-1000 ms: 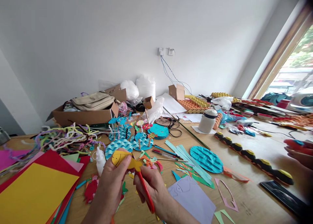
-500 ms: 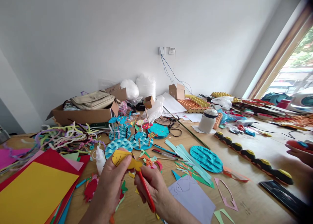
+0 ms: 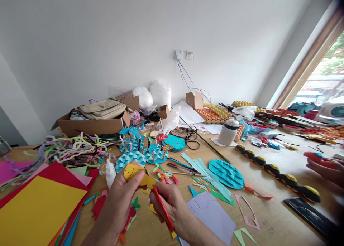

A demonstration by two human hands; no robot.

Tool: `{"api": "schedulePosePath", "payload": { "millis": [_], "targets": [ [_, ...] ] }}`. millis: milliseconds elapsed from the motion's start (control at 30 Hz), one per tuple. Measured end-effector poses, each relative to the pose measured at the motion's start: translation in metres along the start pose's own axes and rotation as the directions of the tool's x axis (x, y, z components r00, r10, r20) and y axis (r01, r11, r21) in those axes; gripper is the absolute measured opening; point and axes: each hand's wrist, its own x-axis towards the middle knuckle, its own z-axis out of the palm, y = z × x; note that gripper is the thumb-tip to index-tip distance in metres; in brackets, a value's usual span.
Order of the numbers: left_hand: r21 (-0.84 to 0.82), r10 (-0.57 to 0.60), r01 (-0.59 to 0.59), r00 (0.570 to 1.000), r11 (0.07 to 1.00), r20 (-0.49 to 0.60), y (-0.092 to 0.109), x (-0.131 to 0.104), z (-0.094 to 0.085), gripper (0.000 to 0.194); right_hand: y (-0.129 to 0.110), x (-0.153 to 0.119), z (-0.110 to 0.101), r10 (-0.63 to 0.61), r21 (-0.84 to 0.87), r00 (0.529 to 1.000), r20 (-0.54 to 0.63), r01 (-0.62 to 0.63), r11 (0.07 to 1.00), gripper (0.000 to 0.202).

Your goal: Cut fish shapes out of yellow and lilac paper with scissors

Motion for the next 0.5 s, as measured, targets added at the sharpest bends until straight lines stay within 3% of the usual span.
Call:
{"api": "schedulePosePath", "payload": {
  "millis": [500],
  "targets": [
    [0.185,-0.07,0.04,0.985,0.982,0.157,0.007,0.002,-0.012,0.014,-0.001,-0.004,-0.006,0.045,-0.091,0.999,0.022,-0.043,0.995,0.024]
  ]
}}
